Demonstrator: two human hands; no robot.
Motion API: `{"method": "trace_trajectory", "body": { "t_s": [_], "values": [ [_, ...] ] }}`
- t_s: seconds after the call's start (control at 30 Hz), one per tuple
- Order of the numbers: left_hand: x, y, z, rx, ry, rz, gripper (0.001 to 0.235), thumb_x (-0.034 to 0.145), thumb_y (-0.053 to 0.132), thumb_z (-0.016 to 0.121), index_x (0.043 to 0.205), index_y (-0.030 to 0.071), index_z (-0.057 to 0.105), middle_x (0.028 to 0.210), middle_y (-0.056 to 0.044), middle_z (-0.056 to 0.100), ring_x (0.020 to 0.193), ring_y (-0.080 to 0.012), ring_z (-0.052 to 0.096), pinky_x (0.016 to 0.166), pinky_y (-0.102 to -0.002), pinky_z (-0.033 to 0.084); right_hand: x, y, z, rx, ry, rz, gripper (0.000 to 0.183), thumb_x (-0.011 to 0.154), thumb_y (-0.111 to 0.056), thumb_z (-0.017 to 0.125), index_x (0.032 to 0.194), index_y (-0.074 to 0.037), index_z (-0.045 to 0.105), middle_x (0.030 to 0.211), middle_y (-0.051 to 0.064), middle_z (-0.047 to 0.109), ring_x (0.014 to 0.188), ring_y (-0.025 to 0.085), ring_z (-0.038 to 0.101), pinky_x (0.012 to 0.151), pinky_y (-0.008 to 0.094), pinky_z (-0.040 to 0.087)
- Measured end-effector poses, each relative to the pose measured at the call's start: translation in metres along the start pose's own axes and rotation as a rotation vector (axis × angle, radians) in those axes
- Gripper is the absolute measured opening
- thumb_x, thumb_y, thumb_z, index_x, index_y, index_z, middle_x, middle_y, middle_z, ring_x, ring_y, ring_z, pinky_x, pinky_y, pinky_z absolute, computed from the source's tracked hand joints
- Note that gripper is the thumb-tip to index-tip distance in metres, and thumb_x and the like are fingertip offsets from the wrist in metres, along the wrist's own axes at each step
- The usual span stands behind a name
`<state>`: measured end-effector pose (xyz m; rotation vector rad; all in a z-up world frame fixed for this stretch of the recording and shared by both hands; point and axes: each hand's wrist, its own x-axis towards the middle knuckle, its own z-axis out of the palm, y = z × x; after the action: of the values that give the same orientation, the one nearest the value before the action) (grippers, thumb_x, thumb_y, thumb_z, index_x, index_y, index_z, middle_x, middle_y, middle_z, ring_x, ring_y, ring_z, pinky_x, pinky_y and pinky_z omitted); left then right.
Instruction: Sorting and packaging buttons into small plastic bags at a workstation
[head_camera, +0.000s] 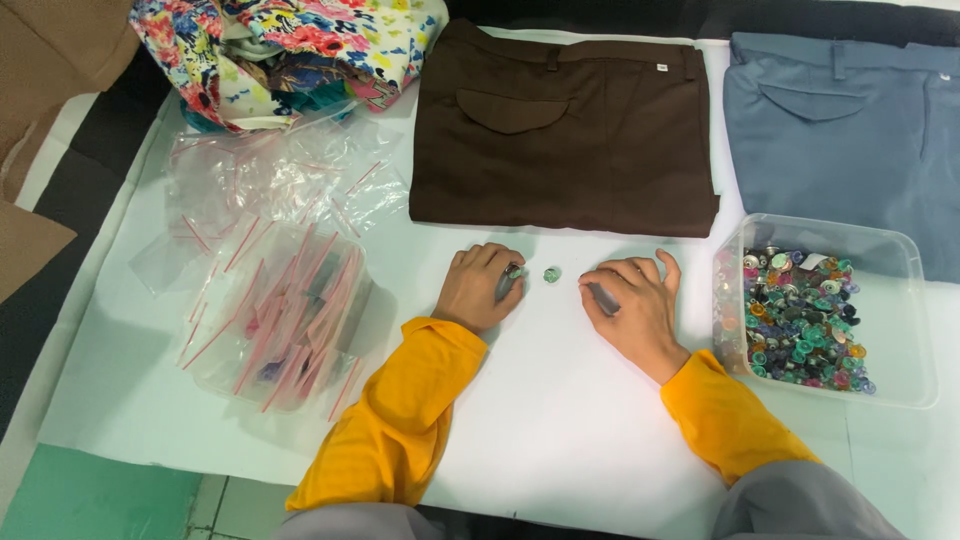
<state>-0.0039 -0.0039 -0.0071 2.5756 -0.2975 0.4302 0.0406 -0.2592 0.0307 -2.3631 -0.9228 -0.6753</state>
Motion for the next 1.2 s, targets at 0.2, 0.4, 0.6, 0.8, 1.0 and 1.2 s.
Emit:
{"method": "trace_trajectory", "body": {
  "t_s": [0.2,0.4,0.6,0.8,1.0,1.2],
  "values": [
    [0.001,-0.003,0.001,-0.010,-0.006,0.005,0.026,0.094,0.033,0.064,0.117,0.020,0.065,0.105,-0.002,0.062,0.101,-0.0241,0.063,0.093,-0.041,0.047,-0.001,0.005,0.001,-0.001,-0.011,-0.016,0.015,0.084,-0.016,0.078,0.092,-0.026,0.070,0.089,-0.008,0.066,0.094,0.018,0.061,0.115,0.052,0.024],
    [0.000,-0.003,0.003,-0.005,-0.004,-0.003,0.027,0.093,0.033,0.064,0.118,0.020,0.066,0.105,-0.003,0.063,0.101,-0.0240,0.063,0.092,-0.041,0.047,0.001,-0.001,-0.003,-0.005,-0.009,-0.026,0.014,0.083,-0.016,0.077,0.090,-0.026,0.069,0.091,-0.009,0.066,0.096,0.017,0.060,0.115,0.054,0.023],
    [0.001,-0.001,0.000,-0.017,-0.009,-0.008,0.028,0.093,0.032,0.065,0.117,0.019,0.066,0.105,-0.003,0.063,0.101,-0.0245,0.064,0.093,-0.041,0.048,-0.003,0.001,-0.007,0.002,-0.013,0.006,0.025,0.080,-0.022,0.080,0.101,-0.026,0.068,0.097,-0.007,0.065,0.099,0.018,0.059,0.115,0.053,0.024],
    [0.000,-0.002,0.002,0.002,-0.006,-0.007,0.028,0.093,0.032,0.066,0.118,0.020,0.066,0.106,-0.002,0.063,0.102,-0.0240,0.064,0.094,-0.041,0.048,-0.014,0.009,-0.019,-0.067,0.017,0.087,0.027,0.084,-0.022,0.078,0.109,-0.022,0.067,0.102,-0.003,0.063,0.100,0.019,0.058,0.112,0.049,0.030],
    [0.000,-0.002,0.001,-0.003,-0.016,-0.003,0.030,0.093,0.033,0.065,0.119,0.019,0.065,0.107,-0.003,0.063,0.102,-0.0248,0.063,0.094,-0.041,0.047,-0.023,0.023,-0.020,-0.120,0.018,0.088,0.018,0.089,-0.021,0.077,0.104,-0.027,0.068,0.096,-0.007,0.064,0.096,0.017,0.060,0.109,0.045,0.032],
    [0.000,-0.003,0.003,-0.004,-0.026,-0.019,0.031,0.093,0.034,0.065,0.120,0.020,0.065,0.108,-0.003,0.063,0.103,-0.0251,0.064,0.095,-0.041,0.047,-0.025,0.025,-0.020,-0.109,0.020,0.096,0.013,0.089,-0.021,0.076,0.099,-0.026,0.069,0.093,-0.008,0.065,0.094,0.017,0.060,0.107,0.046,0.033]
  ]
}}
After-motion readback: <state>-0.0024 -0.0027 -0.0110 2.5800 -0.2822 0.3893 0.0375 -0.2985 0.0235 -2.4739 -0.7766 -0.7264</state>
